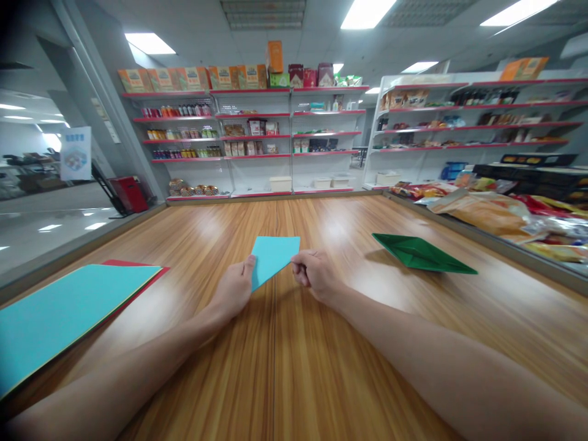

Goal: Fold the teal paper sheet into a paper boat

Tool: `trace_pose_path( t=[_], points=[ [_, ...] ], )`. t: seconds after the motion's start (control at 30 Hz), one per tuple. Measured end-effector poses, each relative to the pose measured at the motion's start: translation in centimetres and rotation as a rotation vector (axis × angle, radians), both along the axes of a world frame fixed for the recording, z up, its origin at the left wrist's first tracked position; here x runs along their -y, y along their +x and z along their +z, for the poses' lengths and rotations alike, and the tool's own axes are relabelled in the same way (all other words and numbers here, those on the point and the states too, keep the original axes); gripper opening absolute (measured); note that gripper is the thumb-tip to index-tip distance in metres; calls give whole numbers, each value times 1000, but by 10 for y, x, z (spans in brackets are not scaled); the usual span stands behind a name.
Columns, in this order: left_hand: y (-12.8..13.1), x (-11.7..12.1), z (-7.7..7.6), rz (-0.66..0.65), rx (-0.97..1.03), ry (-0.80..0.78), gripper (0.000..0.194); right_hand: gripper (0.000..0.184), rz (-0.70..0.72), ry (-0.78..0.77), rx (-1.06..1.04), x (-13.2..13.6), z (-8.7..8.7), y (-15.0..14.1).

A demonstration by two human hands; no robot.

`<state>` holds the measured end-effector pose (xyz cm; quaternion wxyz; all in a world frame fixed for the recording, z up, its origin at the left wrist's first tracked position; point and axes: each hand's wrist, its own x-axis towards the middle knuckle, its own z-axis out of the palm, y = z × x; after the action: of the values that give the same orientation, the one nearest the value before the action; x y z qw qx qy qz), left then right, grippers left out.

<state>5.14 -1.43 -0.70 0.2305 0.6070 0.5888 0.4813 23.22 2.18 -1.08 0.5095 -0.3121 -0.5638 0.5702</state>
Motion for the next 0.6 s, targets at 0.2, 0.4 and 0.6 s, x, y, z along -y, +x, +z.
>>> trace_pose_path(
  t=[0.2, 0.4, 0.6],
  points=[
    [2, 1, -2, 12, 20, -14, 48, 37, 41, 39, 34, 6, -4, -6],
    [7, 6, -4, 6, 35, -19, 49, 44, -4, 160, 144, 21, -3, -14],
    [8, 8, -4, -4, 53, -26, 50, 45, -83, 248, 250, 26, 0, -17]
  ],
)
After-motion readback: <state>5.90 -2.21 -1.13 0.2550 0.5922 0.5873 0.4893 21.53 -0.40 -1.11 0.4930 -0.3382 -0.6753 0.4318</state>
